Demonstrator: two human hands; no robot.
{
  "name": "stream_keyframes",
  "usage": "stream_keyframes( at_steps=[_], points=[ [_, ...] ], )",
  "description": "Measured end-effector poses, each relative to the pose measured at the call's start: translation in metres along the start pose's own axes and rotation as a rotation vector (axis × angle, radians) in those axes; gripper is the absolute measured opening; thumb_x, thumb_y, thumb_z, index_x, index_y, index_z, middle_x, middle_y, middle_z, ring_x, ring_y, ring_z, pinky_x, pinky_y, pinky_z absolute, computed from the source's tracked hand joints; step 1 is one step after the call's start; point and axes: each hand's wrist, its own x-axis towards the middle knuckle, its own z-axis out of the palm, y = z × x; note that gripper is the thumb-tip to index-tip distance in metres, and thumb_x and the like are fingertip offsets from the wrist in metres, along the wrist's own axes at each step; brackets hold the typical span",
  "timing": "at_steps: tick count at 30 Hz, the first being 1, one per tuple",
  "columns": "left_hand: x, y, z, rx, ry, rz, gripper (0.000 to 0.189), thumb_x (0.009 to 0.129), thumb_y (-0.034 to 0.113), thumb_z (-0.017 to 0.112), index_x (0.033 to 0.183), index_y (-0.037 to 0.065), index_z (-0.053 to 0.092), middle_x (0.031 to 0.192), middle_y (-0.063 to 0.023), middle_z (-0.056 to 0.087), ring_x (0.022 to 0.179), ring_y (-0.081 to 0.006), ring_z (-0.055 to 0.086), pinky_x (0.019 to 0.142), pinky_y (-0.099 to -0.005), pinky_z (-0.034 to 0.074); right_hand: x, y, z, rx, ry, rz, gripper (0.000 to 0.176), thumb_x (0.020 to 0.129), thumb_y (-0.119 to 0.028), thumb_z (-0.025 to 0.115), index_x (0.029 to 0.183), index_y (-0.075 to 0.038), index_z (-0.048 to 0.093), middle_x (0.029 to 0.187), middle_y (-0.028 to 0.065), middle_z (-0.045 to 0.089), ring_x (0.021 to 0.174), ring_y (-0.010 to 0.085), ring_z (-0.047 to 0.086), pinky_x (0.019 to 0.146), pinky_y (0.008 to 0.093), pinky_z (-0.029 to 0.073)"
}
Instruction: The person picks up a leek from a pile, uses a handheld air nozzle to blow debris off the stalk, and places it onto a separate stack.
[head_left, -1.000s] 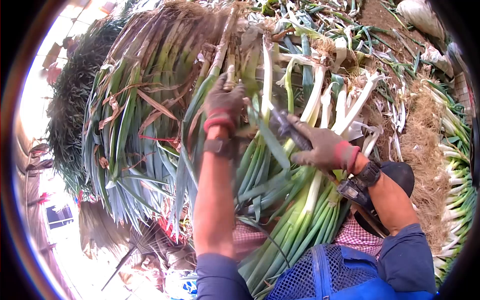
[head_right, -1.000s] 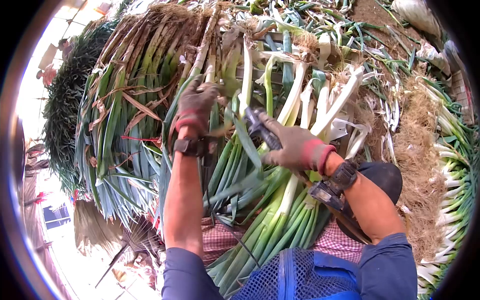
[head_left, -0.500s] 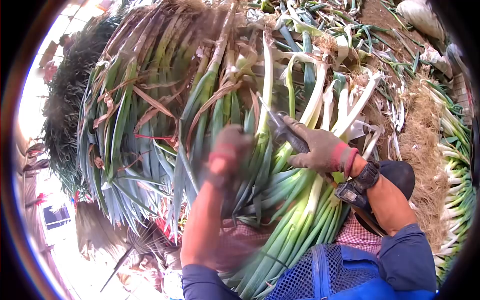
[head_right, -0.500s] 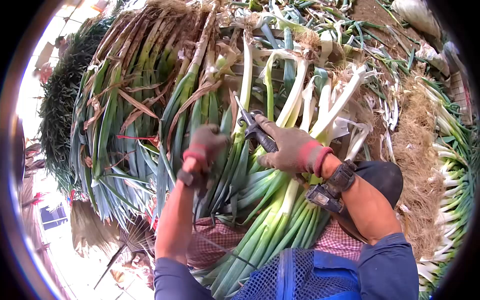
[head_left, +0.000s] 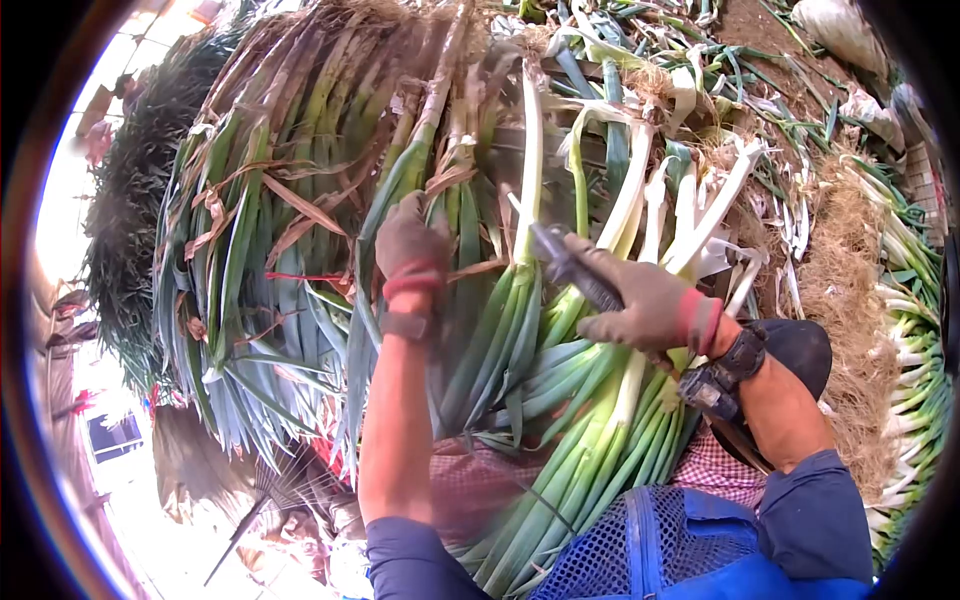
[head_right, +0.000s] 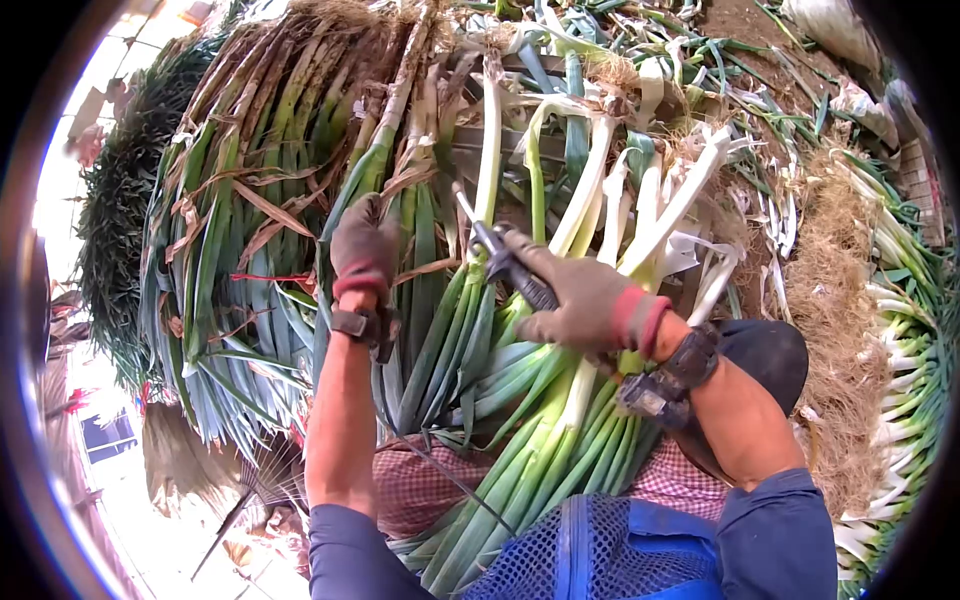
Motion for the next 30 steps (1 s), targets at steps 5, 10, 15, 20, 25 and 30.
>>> stream_keyframes(
  at_steps=[5, 10, 15, 20, 25, 30],
  points=[
    [-0.013, 0.019, 0.024, 0.522, 0.007, 0.085, 0.072, 0.081, 0.046, 0.091, 0.138, 0.008, 0.067, 0.125, -0.0176, 0.077, 0.118, -0.0345, 0.074, 0.104, -0.0450, 0.058, 0.021, -0.024, 0.010, -0.069, 0.039, 0.035, 0.111, 0.087, -0.049, 0.082, 0.175, -0.012, 0.023, 0.111, 0.0272, 0.076, 0.102, 0.0435, 0.076, 0.095, 0.0462, 0.058],
    [0.016, 0.036, 0.003, 0.320, -0.326, -0.204, 0.073, 0.071, 0.044, 0.095, 0.126, 0.003, 0.070, 0.117, -0.0228, 0.079, 0.111, -0.0393, 0.077, 0.096, -0.0467, 0.062, 0.019, -0.030, 0.011, -0.135, 0.020, -0.061, 0.108, 0.089, -0.045, 0.081, 0.175, -0.014, 0.024, 0.108, 0.0262, 0.076, 0.100, 0.0419, 0.077, 0.094, 0.0465, 0.058],
    [-0.026, 0.007, -0.014, 0.206, -0.600, -0.108, 0.058, 0.072, 0.036, 0.093, 0.112, -0.002, 0.076, 0.104, -0.0224, 0.080, 0.096, -0.0319, 0.079, 0.087, -0.0399, 0.062, 0.005, -0.025, 0.008, -0.093, -0.035, 0.077, 0.113, 0.088, -0.049, 0.083, 0.176, -0.016, 0.021, 0.130, 0.0322, 0.071, 0.112, 0.0467, 0.074, 0.103, 0.0457, 0.055],
    [-0.093, -0.057, -0.007, -0.524, -0.585, -0.274, 0.051, 0.081, 0.030, 0.091, 0.115, -0.005, 0.078, 0.091, -0.0182, 0.078, 0.079, -0.0200, 0.073, 0.076, -0.0331, 0.059, -0.006, -0.025, 0.031, -0.103, -0.061, 0.117, 0.112, 0.090, -0.051, 0.080, 0.177, -0.018, 0.018, 0.131, 0.0318, 0.071, 0.110, 0.0448, 0.075, 0.103, 0.0465, 0.056],
    [-0.089, -0.032, -0.025, -0.202, -0.447, -0.220, 0.039, 0.091, 0.035, 0.082, 0.108, 0.000, 0.081, 0.089, -0.0187, 0.079, 0.079, -0.0270, 0.075, 0.075, -0.0402, 0.057, -0.014, -0.031, 0.056, -0.167, -0.135, -0.033, 0.104, 0.094, -0.043, 0.077, 0.176, -0.016, 0.021, 0.099, 0.0215, 0.074, 0.094, 0.0378, 0.076, 0.091, 0.0457, 0.059],
    [-0.083, -0.030, -0.022, -0.008, -0.446, -0.227, 0.044, 0.095, 0.042, 0.076, 0.115, 0.002, 0.079, 0.100, -0.0231, 0.079, 0.090, -0.0399, 0.075, 0.084, -0.0475, 0.056, 0.036, -0.043, 0.037, -0.156, -0.026, 0.160, 0.107, 0.092, -0.044, 0.080, 0.176, -0.016, 0.020, 0.103, 0.0255, 0.077, 0.097, 0.0454, 0.076, 0.092, 0.0499, 0.060]
  ],
)
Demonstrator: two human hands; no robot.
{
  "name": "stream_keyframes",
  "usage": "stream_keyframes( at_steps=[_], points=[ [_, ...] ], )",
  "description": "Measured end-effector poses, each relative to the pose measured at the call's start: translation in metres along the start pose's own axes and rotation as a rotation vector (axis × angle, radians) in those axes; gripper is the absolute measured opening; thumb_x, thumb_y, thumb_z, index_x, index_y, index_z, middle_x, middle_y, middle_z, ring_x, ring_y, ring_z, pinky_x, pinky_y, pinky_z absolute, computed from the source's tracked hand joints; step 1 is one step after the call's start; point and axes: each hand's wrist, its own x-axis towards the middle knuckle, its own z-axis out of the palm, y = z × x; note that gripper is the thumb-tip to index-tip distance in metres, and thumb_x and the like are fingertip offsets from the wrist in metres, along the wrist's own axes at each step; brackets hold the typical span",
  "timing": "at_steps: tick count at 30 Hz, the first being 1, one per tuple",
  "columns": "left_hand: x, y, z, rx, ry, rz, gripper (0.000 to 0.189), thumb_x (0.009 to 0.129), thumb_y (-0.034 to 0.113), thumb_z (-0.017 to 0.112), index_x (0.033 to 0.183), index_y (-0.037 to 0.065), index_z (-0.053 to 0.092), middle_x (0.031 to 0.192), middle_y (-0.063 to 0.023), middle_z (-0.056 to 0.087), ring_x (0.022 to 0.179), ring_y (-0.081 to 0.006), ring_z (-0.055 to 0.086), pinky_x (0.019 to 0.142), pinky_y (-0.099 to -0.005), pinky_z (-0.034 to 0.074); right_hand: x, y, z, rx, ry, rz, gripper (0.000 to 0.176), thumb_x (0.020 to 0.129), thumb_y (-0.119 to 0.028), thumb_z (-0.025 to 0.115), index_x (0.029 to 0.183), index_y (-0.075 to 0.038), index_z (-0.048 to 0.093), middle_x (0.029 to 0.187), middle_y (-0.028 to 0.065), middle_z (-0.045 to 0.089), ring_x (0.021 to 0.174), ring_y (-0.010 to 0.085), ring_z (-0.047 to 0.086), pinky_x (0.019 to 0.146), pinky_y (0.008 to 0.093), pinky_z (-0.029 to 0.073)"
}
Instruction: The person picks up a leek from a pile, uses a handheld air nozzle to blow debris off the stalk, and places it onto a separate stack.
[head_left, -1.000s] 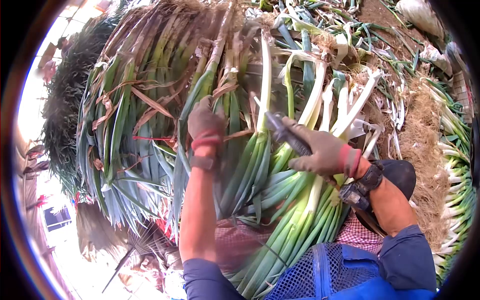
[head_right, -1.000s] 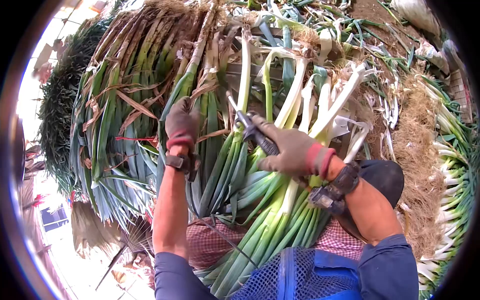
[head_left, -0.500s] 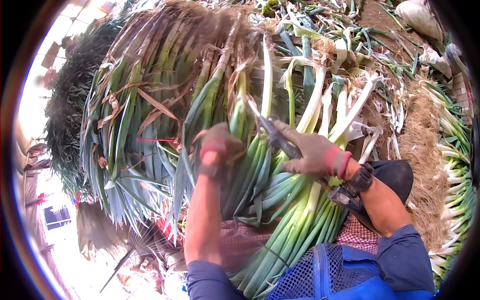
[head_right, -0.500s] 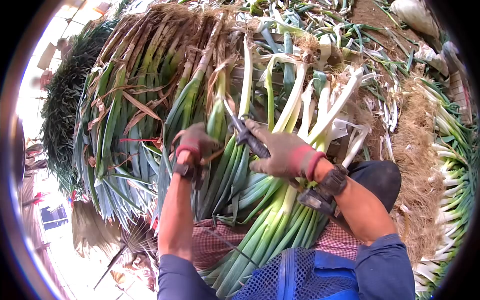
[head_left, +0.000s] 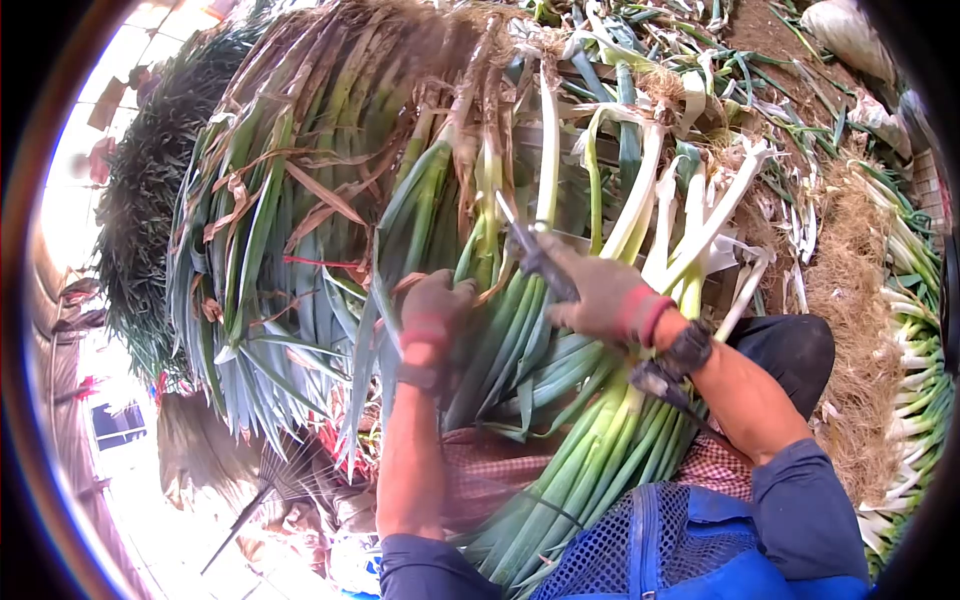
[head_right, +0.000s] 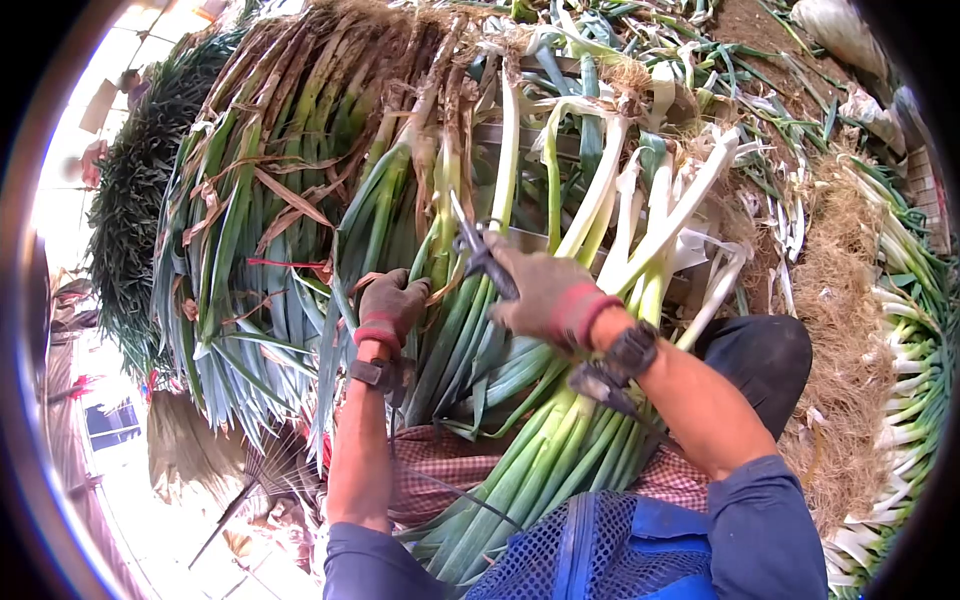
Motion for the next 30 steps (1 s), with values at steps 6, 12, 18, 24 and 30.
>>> stream_keyframes(
  at_steps=[6, 12, 18, 24, 30],
  points=[
    [-0.012, 0.015, 0.011, 0.167, 0.550, 0.354, 0.037, 0.093, 0.033, 0.079, 0.122, 0.011, 0.076, 0.105, -0.0178, 0.078, 0.097, -0.0389, 0.075, 0.087, -0.0502, 0.058, 0.063, 0.006, -0.031, -0.080, 0.145, 0.002, 0.103, 0.090, -0.043, 0.075, 0.175, -0.015, 0.026, 0.109, 0.0230, 0.078, 0.102, 0.0417, 0.077, 0.097, 0.0493, 0.059],
    [-0.011, 0.042, 0.036, 0.308, 0.274, 0.231, 0.043, 0.091, 0.036, 0.082, 0.124, 0.011, 0.072, 0.105, -0.0166, 0.075, 0.098, -0.0381, 0.073, 0.091, -0.0476, 0.058, 0.120, 0.010, -0.066, -0.131, 0.264, 0.027, 0.092, 0.088, -0.042, 0.077, 0.168, -0.016, 0.040, 0.121, 0.0236, 0.078, 0.112, 0.0423, 0.075, 0.101, 0.0490, 0.057],
    [0.001, 0.056, 0.033, 0.489, 0.360, 0.212, 0.050, 0.086, 0.042, 0.084, 0.119, 0.007, 0.070, 0.113, -0.0117, 0.073, 0.107, -0.0310, 0.070, 0.091, -0.0449, 0.056, 0.139, 0.015, -0.077, -0.248, 0.298, -0.006, 0.092, 0.087, -0.041, 0.078, 0.167, -0.016, 0.041, 0.122, 0.0237, 0.077, 0.112, 0.0426, 0.075, 0.099, 0.0501, 0.057],
    [0.013, 0.076, 0.028, 0.500, 0.286, 0.092, 0.046, 0.084, 0.041, 0.084, 0.116, 0.009, 0.073, 0.117, -0.0117, 0.071, 0.114, -0.0301, 0.068, 0.095, -0.0454, 0.055, 0.090, 0.027, -0.053, -0.068, 0.179, -0.024, 0.100, 0.088, -0.045, 0.078, 0.173, -0.018, 0.031, 0.119, 0.0257, 0.077, 0.106, 0.0433, 0.076, 0.095, 0.0467, 0.059],
    [0.022, 0.081, -0.007, 0.333, 0.063, -0.062, 0.052, 0.070, 0.034, 0.081, 0.116, 0.010, 0.080, 0.126, -0.0191, 0.074, 0.121, -0.0372, 0.070, 0.105, -0.0437, 0.056, -0.004, 0.035, -0.006, -0.019, -0.029, -0.034, 0.108, 0.090, -0.050, 0.079, 0.177, -0.024, 0.021, 0.111, 0.0240, 0.077, 0.098, 0.0383, 0.078, 0.094, 0.0453, 0.060]
  ],
)
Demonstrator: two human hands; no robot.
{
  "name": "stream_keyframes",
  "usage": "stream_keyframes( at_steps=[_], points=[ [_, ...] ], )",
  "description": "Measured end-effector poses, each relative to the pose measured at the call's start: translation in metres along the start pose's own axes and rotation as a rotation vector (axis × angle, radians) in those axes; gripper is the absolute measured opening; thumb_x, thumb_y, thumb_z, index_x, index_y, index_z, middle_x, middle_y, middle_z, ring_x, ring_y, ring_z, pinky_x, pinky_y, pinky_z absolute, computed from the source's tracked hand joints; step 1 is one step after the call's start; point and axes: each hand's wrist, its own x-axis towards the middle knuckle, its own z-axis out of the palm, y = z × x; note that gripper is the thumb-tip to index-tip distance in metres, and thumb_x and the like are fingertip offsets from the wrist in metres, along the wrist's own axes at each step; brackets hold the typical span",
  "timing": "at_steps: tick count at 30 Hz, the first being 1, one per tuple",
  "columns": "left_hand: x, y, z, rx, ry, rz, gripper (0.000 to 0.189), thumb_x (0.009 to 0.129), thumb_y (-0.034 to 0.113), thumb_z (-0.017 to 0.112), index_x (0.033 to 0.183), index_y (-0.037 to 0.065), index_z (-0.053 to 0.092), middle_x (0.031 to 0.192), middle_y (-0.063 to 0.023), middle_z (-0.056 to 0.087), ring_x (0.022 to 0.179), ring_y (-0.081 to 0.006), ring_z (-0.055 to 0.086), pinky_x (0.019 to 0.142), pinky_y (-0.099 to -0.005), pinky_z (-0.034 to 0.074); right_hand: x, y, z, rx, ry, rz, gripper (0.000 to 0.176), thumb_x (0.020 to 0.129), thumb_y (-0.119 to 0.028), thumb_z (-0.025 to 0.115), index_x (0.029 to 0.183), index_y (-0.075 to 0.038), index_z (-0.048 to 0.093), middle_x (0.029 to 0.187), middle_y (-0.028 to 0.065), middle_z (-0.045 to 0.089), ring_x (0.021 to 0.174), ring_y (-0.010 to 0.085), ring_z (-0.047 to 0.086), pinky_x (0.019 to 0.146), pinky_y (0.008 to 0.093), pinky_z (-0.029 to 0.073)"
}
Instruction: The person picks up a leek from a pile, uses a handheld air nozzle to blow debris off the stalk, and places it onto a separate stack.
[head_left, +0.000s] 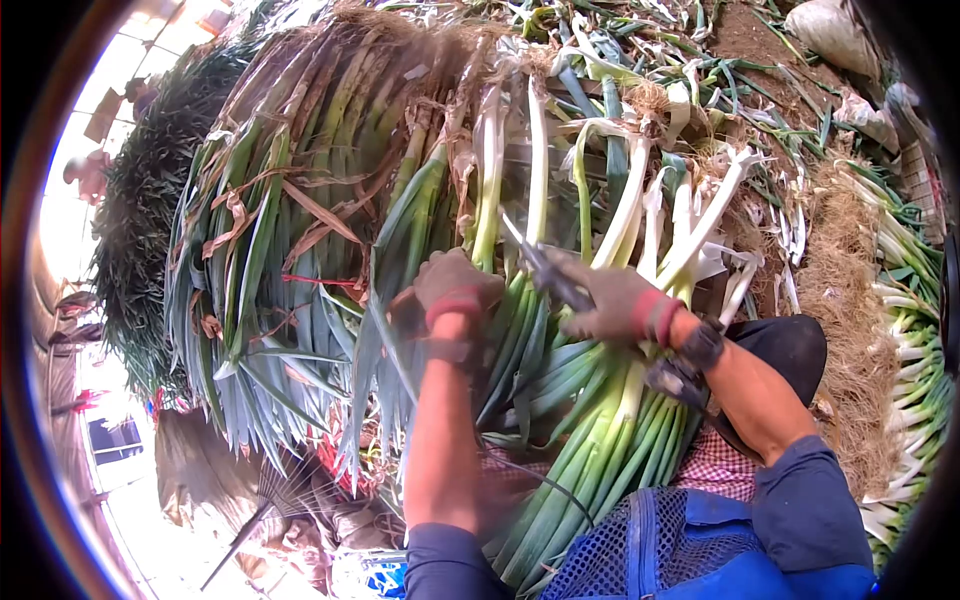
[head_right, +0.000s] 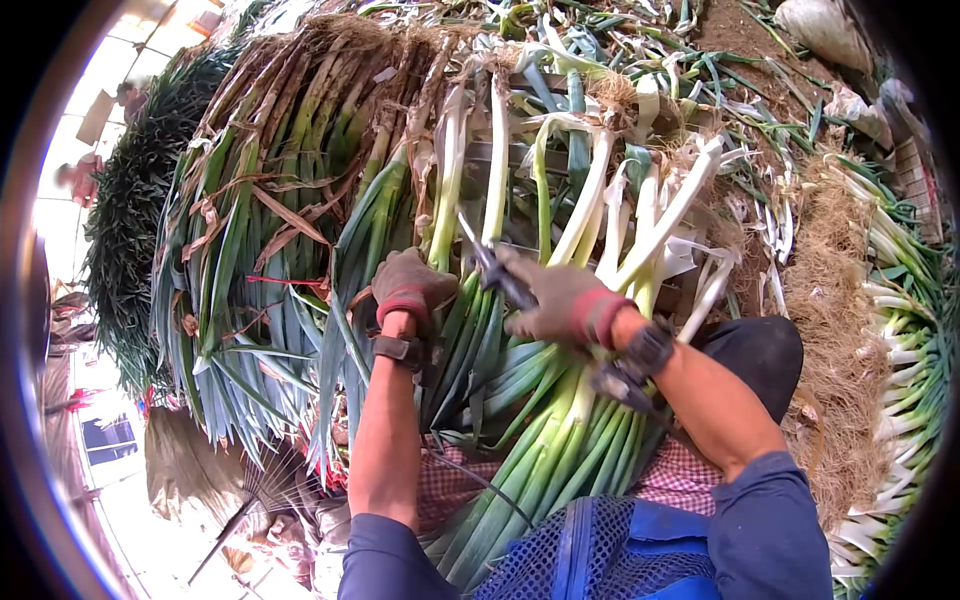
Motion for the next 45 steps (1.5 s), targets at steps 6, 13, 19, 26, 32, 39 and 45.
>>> stream_keyframes(
  at_steps=[6, 13, 19, 26, 32, 39, 45],
  points=[
    [-0.019, -0.024, 0.003, -0.160, -0.044, 0.056, 0.051, 0.069, 0.035, 0.082, 0.108, 0.003, 0.079, 0.119, -0.0249, 0.075, 0.113, -0.0414, 0.072, 0.100, -0.0466, 0.057, -0.070, -0.002, 0.020, -0.010, 0.011, -0.162, 0.110, 0.090, -0.053, 0.080, 0.177, -0.021, 0.020, 0.109, 0.0241, 0.077, 0.099, 0.0445, 0.076, 0.093, 0.0492, 0.058],
    [-0.036, -0.048, 0.041, -0.349, -0.046, 0.072, 0.042, 0.080, 0.033, 0.080, 0.112, 0.006, 0.078, 0.101, -0.0196, 0.081, 0.097, -0.0350, 0.079, 0.088, -0.0417, 0.060, -0.080, -0.021, 0.019, -0.019, -0.025, -0.100, 0.111, 0.087, -0.052, 0.080, 0.176, -0.016, 0.023, 0.103, 0.0249, 0.076, 0.101, 0.0448, 0.075, 0.098, 0.0495, 0.057],
    [-0.048, -0.054, 0.035, -0.484, -0.137, 0.052, 0.036, 0.090, 0.029, 0.077, 0.117, 0.005, 0.079, 0.095, -0.0146, 0.081, 0.087, -0.0238, 0.076, 0.083, -0.0368, 0.059, -0.082, -0.004, 0.028, 0.020, -0.018, -0.037, 0.111, 0.085, -0.049, 0.084, 0.176, -0.020, 0.025, 0.118, 0.0303, 0.075, 0.109, 0.0458, 0.075, 0.100, 0.0476, 0.056],
    [-0.020, -0.065, 0.068, -0.621, -0.146, 0.152, 0.046, 0.094, 0.027, 0.083, 0.126, -0.005, 0.075, 0.108, -0.0180, 0.082, 0.096, -0.0222, 0.076, 0.088, -0.0355, 0.058, -0.084, 0.009, 0.032, 0.086, -0.004, -0.120, 0.111, 0.087, -0.049, 0.083, 0.176, -0.018, 0.024, 0.104, 0.0277, 0.076, 0.101, 0.0449, 0.076, 0.095, 0.0479, 0.056],
    [-0.025, -0.050, 0.058, -0.251, -0.049, 0.110, 0.055, 0.090, 0.046, 0.086, 0.125, 0.005, 0.079, 0.119, -0.0220, 0.079, 0.108, -0.0375, 0.077, 0.093, -0.0424, 0.059, -0.073, 0.006, 0.023, 0.026, -0.007, -0.059, 0.112, 0.086, -0.051, 0.083, 0.176, -0.019, 0.023, 0.102, 0.0287, 0.076, 0.100, 0.0470, 0.075, 0.095, 0.0503, 0.057],
    [-0.013, -0.040, 0.035, -0.201, -0.083, 0.032, 0.037, 0.074, 0.036, 0.081, 0.096, 0.007, 0.084, 0.091, -0.0183, 0.081, 0.086, -0.0369, 0.077, 0.082, -0.0438, 0.059, -0.033, -0.003, -0.009, 0.010, 0.023, 0.119, 0.114, 0.088, -0.051, 0.081, 0.177, -0.020, 0.018, 0.108, 0.0263, 0.076, 0.103, 0.0428, 0.076, 0.098, 0.0464, 0.058],
    [-0.018, -0.042, 0.005, -0.309, -0.110, 0.035, 0.043, 0.075, 0.035, 0.082, 0.098, -0.001, 0.077, 0.088, -0.0223, 0.079, 0.084, -0.0337, 0.077, 0.081, -0.0421, 0.059, 0.007, -0.010, -0.032, 0.018, 0.253, 0.053, 0.111, 0.088, -0.049, 0.080, 0.176, -0.016, 0.022, 0.118, 0.0279, 0.075, 0.111, 0.0450, 0.074, 0.101, 0.0476, 0.056]
  ],
)
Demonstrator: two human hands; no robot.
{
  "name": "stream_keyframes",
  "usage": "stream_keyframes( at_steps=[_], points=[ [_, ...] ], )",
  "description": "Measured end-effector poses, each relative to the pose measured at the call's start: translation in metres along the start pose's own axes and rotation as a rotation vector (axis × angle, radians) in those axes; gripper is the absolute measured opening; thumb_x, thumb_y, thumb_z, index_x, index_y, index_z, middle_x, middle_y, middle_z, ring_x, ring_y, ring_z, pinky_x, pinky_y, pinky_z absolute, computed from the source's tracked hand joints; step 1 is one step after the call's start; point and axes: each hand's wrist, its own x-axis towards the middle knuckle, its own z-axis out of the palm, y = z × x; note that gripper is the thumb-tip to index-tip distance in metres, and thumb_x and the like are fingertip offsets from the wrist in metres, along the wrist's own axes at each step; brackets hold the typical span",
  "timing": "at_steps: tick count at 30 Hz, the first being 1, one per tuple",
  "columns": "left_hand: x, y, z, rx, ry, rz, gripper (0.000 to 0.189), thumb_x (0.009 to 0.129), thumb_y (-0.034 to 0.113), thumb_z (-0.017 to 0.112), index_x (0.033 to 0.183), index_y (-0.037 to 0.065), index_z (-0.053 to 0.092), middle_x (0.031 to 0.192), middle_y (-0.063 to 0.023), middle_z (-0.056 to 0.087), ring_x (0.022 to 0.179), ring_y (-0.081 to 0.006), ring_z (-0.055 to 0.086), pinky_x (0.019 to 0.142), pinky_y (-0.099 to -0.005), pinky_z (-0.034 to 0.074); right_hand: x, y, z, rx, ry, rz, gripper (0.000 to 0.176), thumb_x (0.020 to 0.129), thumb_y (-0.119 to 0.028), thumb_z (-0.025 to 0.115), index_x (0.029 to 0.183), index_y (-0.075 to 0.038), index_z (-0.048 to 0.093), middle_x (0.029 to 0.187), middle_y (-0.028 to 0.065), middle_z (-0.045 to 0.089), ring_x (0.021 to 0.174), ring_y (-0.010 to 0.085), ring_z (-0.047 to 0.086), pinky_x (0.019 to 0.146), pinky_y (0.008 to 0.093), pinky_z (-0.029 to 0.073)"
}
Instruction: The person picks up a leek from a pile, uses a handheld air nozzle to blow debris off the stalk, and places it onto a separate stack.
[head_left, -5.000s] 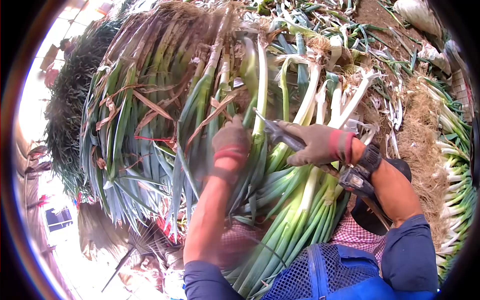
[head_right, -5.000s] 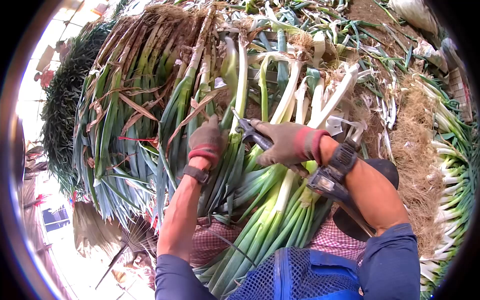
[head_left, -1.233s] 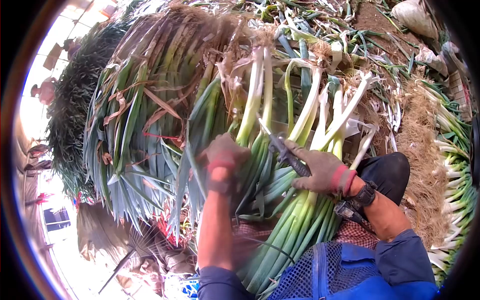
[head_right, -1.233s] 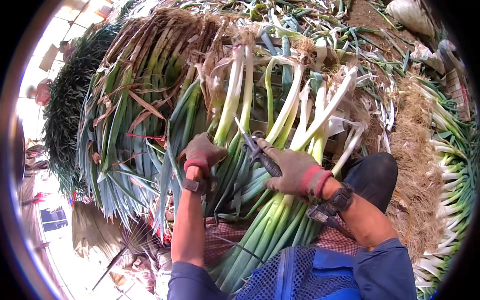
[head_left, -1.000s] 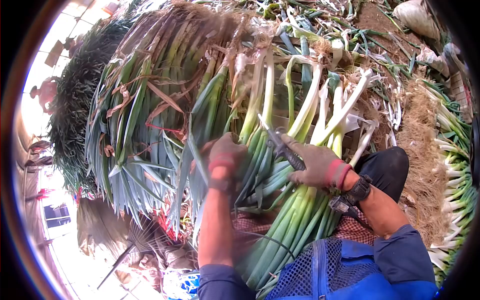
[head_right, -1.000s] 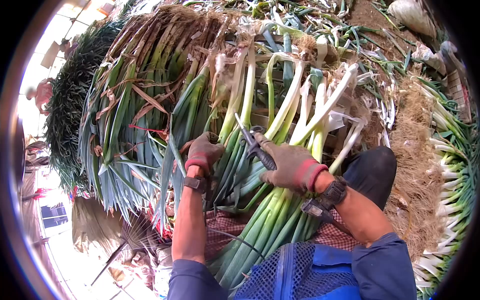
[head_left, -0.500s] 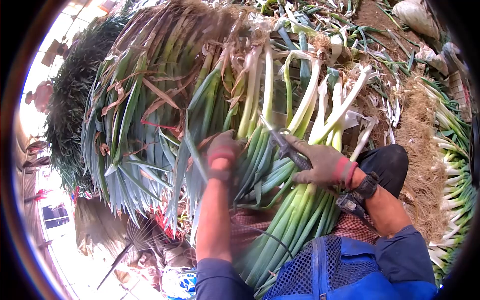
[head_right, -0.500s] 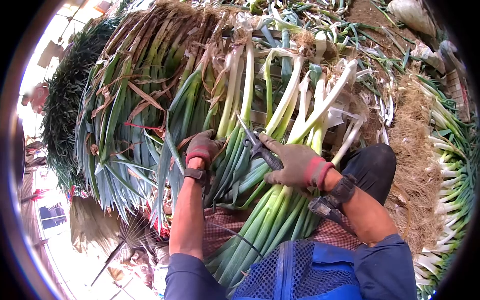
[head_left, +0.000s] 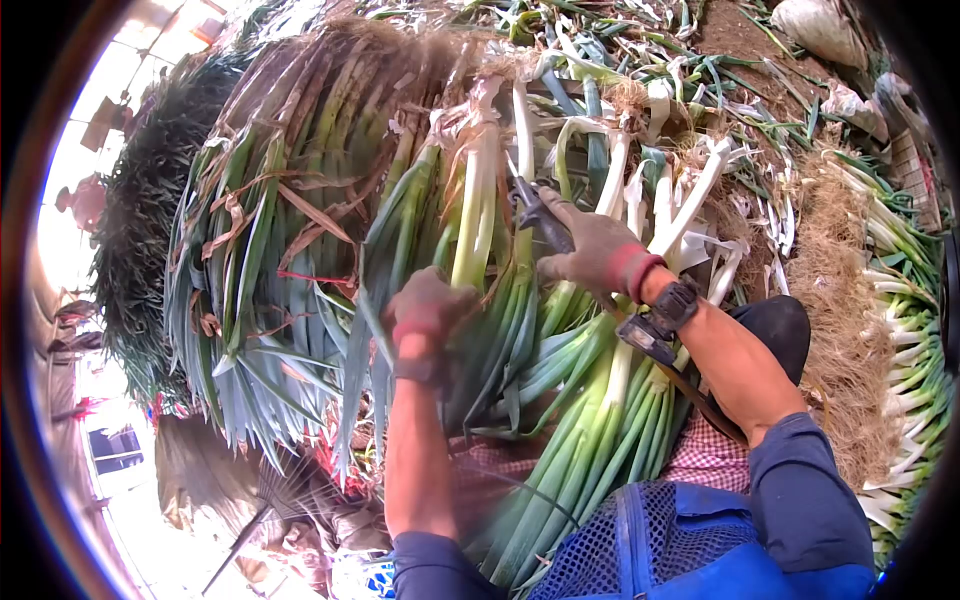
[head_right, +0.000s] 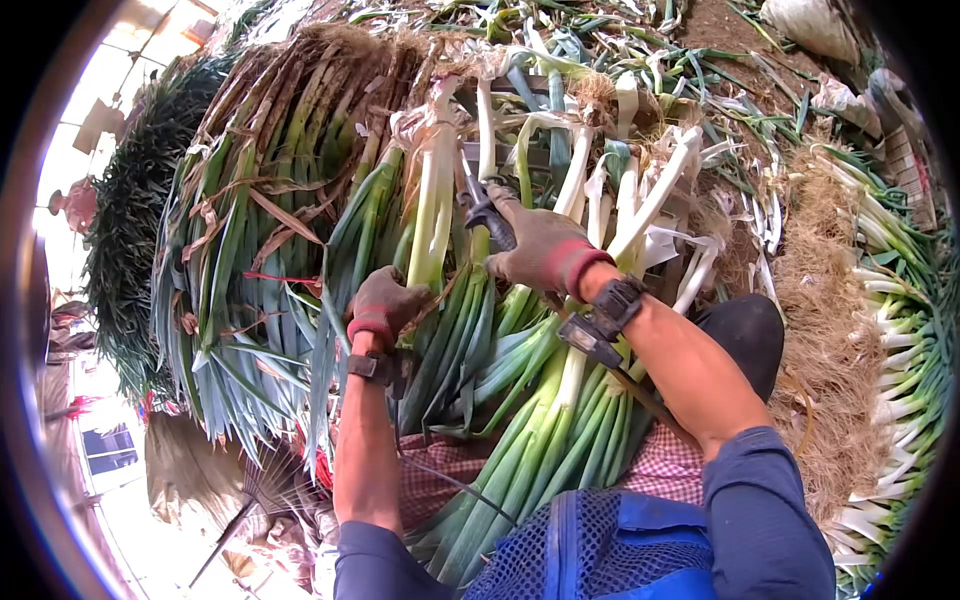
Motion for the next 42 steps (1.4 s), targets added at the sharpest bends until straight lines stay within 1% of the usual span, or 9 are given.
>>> stream_keyframes(
  at_steps=[8, 11, 14, 18, 27, 33, 38, 41, 42],
  points=[
    [-0.002, -0.012, 0.011, -0.054, -0.006, 0.185, 0.044, 0.090, 0.027, 0.073, 0.125, 0.000, 0.072, 0.099, -0.0199, 0.080, 0.092, -0.0317, 0.079, 0.083, -0.0417, 0.059, -0.007, -0.018, 0.013, -0.011, 0.117, 0.034, 0.100, 0.091, -0.042, 0.078, 0.174, -0.018, 0.029, 0.118, 0.0263, 0.073, 0.113, 0.0461, 0.072, 0.102, 0.0506, 0.056],
    [-0.005, 0.000, -0.010, 0.020, -0.123, 0.150, 0.048, 0.092, 0.038, 0.073, 0.124, 0.002, 0.070, 0.113, -0.0244, 0.079, 0.108, -0.0415, 0.075, 0.094, -0.0481, 0.058, -0.012, -0.015, 0.016, 0.022, 0.092, 0.047, 0.100, 0.091, -0.042, 0.079, 0.174, -0.017, 0.029, 0.117, 0.0270, 0.074, 0.112, 0.0459, 0.072, 0.102, 0.0508, 0.055],
    [-0.010, 0.023, -0.048, -0.033, -0.113, 0.093, 0.046, 0.094, 0.032, 0.072, 0.129, 0.002, 0.072, 0.105, -0.0219, 0.080, 0.098, -0.0358, 0.078, 0.089, -0.0450, 0.058, -0.012, -0.012, 0.012, 0.016, 0.063, -0.007, 0.100, 0.090, -0.041, 0.079, 0.174, -0.016, 0.030, 0.117, 0.0271, 0.074, 0.112, 0.0463, 0.072, 0.103, 0.0508, 0.055],
    [0.001, 0.035, -0.081, -0.112, -0.211, 0.124, 0.039, 0.095, 0.019, 0.072, 0.126, -0.004, 0.073, 0.096, -0.0061, 0.077, 0.079, -0.0158, 0.069, 0.075, -0.0350, 0.057, -0.006, -0.012, 0.002, 0.104, 0.133, -0.104, 0.098, 0.090, -0.039, 0.079, 0.172, -0.015, 0.032, 0.120, 0.0249, 0.075, 0.114, 0.0435, 0.073, 0.102, 0.0497, 0.056],
    [-0.049, 0.100, -0.167, -0.424, -0.174, 0.132, 0.036, 0.100, 0.022, 0.069, 0.126, -0.003, 0.072, 0.090, -0.0079, 0.073, 0.078, -0.0155, 0.067, 0.070, -0.0274, 0.055, -0.031, 0.005, -0.002, 0.084, -0.171, -0.245, 0.101, 0.087, -0.042, 0.080, 0.172, -0.014, 0.032, 0.113, 0.0205, 0.078, 0.104, 0.0386, 0.076, 0.095, 0.0464, 0.058],
    [-0.043, 0.127, -0.237, -0.300, -0.025, 0.411, 0.035, 0.104, 0.030, 0.073, 0.122, 0.001, 0.074, 0.090, -0.0031, 0.073, 0.075, -0.0110, 0.067, 0.066, -0.0286, 0.056, -0.069, 0.017, -0.039, 0.101, -0.117, -0.097, 0.110, 0.087, -0.044, 0.084, 0.176, -0.015, 0.026, 0.101, 0.0213, 0.077, 0.091, 0.0348, 0.077, 0.086, 0.0420, 0.059],
    [-0.055, 0.154, -0.198, -0.268, -0.098, 0.289, 0.041, 0.100, 0.038, 0.080, 0.122, 0.004, 0.076, 0.089, -0.0012, 0.069, 0.071, -0.0136, 0.062, 0.064, -0.0326, 0.053, -0.117, 0.033, -0.056, 0.225, 0.247, -0.208, 0.108, 0.089, -0.042, 0.084, 0.176, -0.014, 0.025, 0.104, 0.0198, 0.076, 0.092, 0.0342, 0.077, 0.087, 0.0426, 0.058],
    [-0.021, 0.134, -0.120, -0.248, -0.237, 0.212, 0.033, 0.102, 0.032, 0.079, 0.119, 0.004, 0.076, 0.090, -0.0034, 0.070, 0.078, -0.0134, 0.063, 0.066, -0.0319, 0.052, -0.147, 0.018, -0.075, 0.266, -0.012, -0.116, 0.108, 0.089, -0.041, 0.084, 0.175, -0.014, 0.025, 0.107, 0.0213, 0.075, 0.098, 0.0353, 0.076, 0.093, 0.0420, 0.057],
    [-0.025, 0.132, -0.089, -0.238, -0.241, 0.221, 0.029, 0.103, 0.027, 0.076, 0.117, 0.002, 0.076, 0.092, -0.0045, 0.071, 0.077, -0.0144, 0.063, 0.065, -0.0325, 0.052, -0.144, 0.032, -0.055, 0.267, 0.050, -0.282, 0.108, 0.089, -0.041, 0.084, 0.175, -0.014, 0.026, 0.108, 0.0230, 0.075, 0.100, 0.0385, 0.076, 0.097, 0.0438, 0.057]
  ],
)
